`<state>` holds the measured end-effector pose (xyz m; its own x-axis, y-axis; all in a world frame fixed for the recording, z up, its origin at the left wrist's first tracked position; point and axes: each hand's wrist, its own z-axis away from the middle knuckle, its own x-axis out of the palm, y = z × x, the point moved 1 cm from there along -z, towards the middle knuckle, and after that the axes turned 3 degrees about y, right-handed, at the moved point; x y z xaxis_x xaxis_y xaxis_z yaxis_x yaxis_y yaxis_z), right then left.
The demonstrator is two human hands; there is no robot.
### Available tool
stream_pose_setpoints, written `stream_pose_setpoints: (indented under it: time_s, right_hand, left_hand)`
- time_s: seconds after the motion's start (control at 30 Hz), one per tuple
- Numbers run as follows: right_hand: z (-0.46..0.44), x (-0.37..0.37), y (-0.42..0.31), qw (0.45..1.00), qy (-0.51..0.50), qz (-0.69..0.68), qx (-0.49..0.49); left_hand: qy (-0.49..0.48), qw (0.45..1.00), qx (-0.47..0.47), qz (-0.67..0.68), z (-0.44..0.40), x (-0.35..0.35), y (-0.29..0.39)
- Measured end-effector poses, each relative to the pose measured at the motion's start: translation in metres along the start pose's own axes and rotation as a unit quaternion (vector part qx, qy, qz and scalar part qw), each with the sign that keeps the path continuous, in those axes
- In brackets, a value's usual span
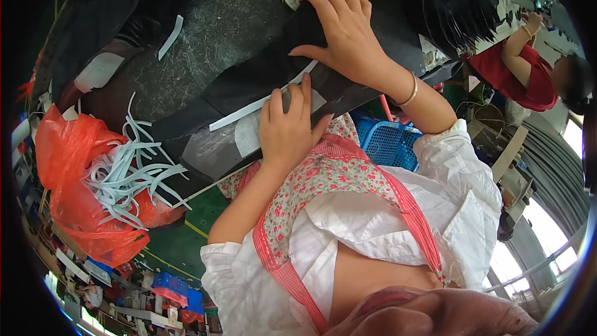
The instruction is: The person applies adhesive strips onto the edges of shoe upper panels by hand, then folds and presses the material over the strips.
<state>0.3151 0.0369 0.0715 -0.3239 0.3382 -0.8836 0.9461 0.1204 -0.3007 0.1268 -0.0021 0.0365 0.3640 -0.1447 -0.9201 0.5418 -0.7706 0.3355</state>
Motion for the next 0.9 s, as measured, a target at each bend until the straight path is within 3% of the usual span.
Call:
stream_pose_setpoints:
  time_s: [0.13, 0.23, 0.37, 0.47, 0.9]
  right_hand:
    - [-0.005, -0.002, 0.006, 0.997, -0.061, -0.038, -0.020]
    - [-0.003, -0.025, 0.000, 0.966, -0.241, -0.028, -0.089]
    - [0.033, -0.042, 0.001, 0.931, -0.261, -0.041, -0.254]
    - [0.061, -0.035, 0.007, 0.927, -0.174, -0.009, -0.331]
    - [0.090, -0.029, 0.007, 0.948, -0.176, -0.017, -0.265]
  left_hand:
    - [-0.022, 0.999, -0.016, -0.046, -0.004, 0.006, 0.005]
    - [-0.024, 0.995, -0.009, -0.093, -0.004, 0.010, 0.008]
    - [-0.032, 0.997, -0.008, -0.063, 0.000, 0.012, 0.008]
    - [0.004, 1.000, -0.011, -0.023, 0.012, 0.023, 0.009]
    - [0.036, 0.987, 0.045, -0.152, 0.008, 0.023, 0.012]
